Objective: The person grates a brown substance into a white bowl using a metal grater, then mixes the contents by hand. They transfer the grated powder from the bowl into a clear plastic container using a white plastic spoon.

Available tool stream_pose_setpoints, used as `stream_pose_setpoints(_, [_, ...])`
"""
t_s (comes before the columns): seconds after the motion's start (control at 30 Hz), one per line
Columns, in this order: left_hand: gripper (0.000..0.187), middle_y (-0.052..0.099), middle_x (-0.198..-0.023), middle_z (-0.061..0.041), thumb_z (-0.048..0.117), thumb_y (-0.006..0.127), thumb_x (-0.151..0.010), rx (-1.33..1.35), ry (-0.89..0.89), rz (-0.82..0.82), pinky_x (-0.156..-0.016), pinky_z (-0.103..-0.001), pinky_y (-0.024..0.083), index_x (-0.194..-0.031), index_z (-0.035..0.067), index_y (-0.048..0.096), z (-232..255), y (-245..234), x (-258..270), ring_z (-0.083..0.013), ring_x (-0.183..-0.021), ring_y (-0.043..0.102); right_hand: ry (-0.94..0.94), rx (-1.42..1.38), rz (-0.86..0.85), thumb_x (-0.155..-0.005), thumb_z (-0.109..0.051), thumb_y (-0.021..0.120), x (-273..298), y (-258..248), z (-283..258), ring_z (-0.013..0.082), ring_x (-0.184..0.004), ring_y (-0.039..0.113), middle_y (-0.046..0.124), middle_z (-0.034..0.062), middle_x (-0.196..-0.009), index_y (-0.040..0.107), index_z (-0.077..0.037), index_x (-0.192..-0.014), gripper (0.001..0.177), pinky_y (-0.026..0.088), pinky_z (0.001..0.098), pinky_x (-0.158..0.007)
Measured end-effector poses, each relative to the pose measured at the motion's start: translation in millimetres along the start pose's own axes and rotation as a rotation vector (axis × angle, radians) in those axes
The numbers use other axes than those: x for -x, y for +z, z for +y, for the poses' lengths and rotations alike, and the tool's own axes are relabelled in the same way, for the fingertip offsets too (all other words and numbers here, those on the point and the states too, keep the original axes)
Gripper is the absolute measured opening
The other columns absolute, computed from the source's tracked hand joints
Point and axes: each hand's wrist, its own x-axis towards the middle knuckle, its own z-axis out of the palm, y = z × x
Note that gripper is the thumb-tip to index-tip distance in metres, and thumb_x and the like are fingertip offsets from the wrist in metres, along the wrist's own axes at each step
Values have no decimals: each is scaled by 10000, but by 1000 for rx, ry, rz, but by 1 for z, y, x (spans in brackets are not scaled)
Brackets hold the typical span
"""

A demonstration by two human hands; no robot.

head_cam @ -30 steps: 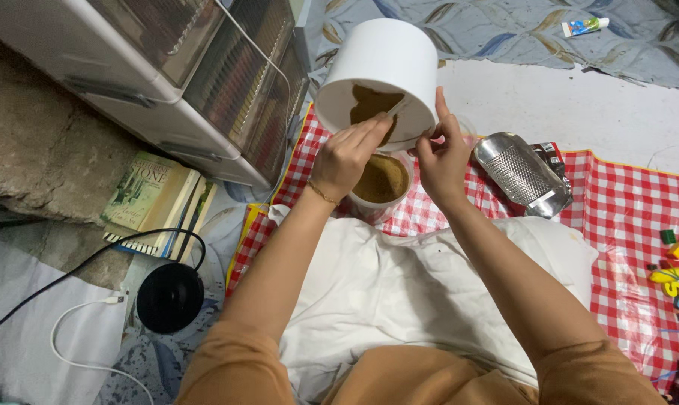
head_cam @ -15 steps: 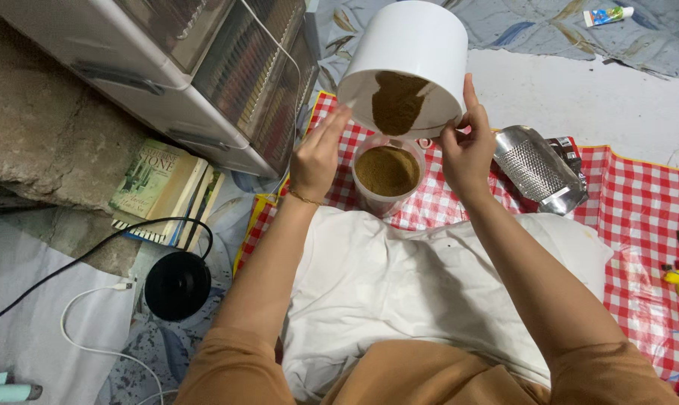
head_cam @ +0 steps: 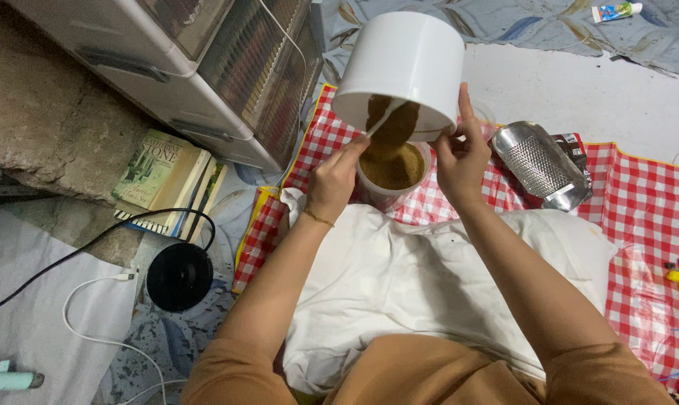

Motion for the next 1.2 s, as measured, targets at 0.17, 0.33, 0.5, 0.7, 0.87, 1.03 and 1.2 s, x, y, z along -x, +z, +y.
stream_pose_setpoints(0.17, [310,734,-1233,-138,-45,622,-981,-70,22,0,-911,-356,609,-1273,32,692,3,-13,1,-276,-1094,731,3,4,6,-995,131,580,-5,0,5,29,-766,505,511,-44,-877,356,-198,-1680,792,512,117,-755])
stream_pose_setpoints(0.33, [281,710,-1270,-149,-19,608,-1007,-201,77,96,-961,-352,611,-1277,27,671,-8,-11,-20,-290,-1138,727,-50,8,-9,-1016,112,612,-4,-2,-1,29,-797,502,504,-41,-967,338,-180,-1672,768,518,128,-731])
stream_pose_setpoints(0.5, [281,739,-1248,-148,3,624,-973,-174,7,-41,-867,-360,604,-1241,22,707,-3,3,-21,-287,-1037,736,-55,48,23,-1001,126,603,-9,-5,-8,52,-813,465,432,-28,-976,373,-136,-1656,742,564,149,-737])
stream_pose_setpoints(0.7, [249,722,-1266,-126,5,655,-991,-98,215,26,-928,-344,614,-1235,44,694,1,-4,-32,-258,-1121,740,-19,-73,-8,-1019,129,576,-14,-8,-14,38,-852,534,430,-20,-1037,377,-105,-1646,698,682,206,-912])
stream_pose_setpoints(0.87, [304,736,-1216,-128,-15,663,-921,-79,147,-81,-887,-362,611,-1211,57,720,-4,-10,-46,-288,-1066,735,0,-65,-50,-1005,123,603,-14,-10,-17,30,-823,554,508,-1,-1042,405,-91,-1639,698,642,184,-825])
stream_pose_setpoints(1.03, [327,730,-1254,-116,-72,608,-941,-1,167,-93,-950,-356,609,-1216,70,712,-4,-28,-32,-276,-1116,734,-54,-90,-44,-1015,126,609,-16,-14,-15,35,-808,506,565,26,-1151,442,-69,-1622,659,621,170,-801])
stream_pose_setpoints(1.2, [311,732,-1233,-125,-85,600,-958,-84,155,27,-960,-349,609,-1222,39,709,-10,-42,-16,-277,-1119,738,-13,-21,-70,-1015,99,610,-9,-16,-12,25,-715,473,581,-9,-1045,418,-123,-1618,670,537,153,-676])
